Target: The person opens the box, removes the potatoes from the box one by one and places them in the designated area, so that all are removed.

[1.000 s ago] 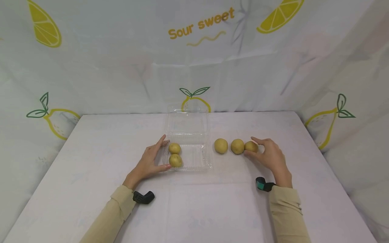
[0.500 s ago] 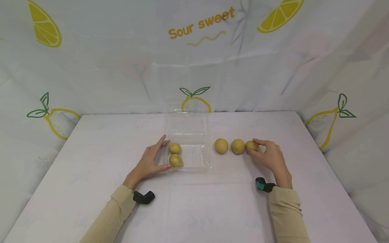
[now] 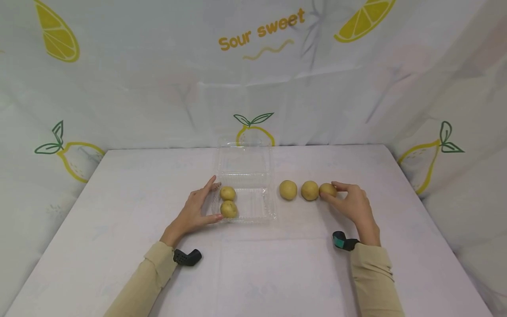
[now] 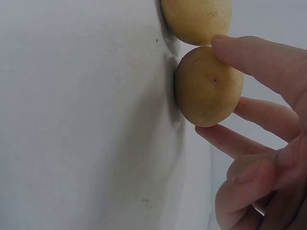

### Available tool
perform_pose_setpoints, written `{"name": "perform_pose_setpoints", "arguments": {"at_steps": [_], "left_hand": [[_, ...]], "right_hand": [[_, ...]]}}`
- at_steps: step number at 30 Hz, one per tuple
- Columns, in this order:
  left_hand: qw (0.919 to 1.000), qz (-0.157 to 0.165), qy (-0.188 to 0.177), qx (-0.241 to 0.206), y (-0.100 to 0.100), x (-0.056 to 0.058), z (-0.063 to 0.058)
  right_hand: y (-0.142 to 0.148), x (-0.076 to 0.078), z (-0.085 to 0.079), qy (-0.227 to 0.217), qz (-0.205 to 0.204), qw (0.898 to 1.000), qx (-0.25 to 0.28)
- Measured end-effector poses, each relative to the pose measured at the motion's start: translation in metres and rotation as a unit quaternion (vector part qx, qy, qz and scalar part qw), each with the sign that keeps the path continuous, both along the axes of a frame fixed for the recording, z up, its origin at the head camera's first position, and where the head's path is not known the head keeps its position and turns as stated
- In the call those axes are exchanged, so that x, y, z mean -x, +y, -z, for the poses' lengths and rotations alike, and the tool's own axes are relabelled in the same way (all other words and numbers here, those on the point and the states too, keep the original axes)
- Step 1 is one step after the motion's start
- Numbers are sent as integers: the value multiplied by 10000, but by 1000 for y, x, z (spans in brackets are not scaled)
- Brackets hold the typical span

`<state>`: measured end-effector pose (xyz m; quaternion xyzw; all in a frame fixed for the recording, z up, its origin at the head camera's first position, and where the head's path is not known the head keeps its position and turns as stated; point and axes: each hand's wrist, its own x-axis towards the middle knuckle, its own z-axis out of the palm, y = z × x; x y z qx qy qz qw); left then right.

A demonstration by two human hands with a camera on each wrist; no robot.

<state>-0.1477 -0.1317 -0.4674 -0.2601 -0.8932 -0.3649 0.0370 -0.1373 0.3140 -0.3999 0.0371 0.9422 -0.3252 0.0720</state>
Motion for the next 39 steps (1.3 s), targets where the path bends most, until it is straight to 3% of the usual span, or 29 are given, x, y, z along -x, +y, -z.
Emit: {"name": "perform_pose_setpoints", "arguments": {"at_steps": [10,29,39], "left_hand": [[10000,-22,-3,50,0,1,1],[10000,-29,12,72,0,0,0],[10000,-29,-8,39,0,0,0]], "right_hand": [[-7,-4,-10,764,-15,9970,146],[-49,-5,-35,1527,-195,9877,287],[-78,-3,-40,1375,-409,9875,647]]}}
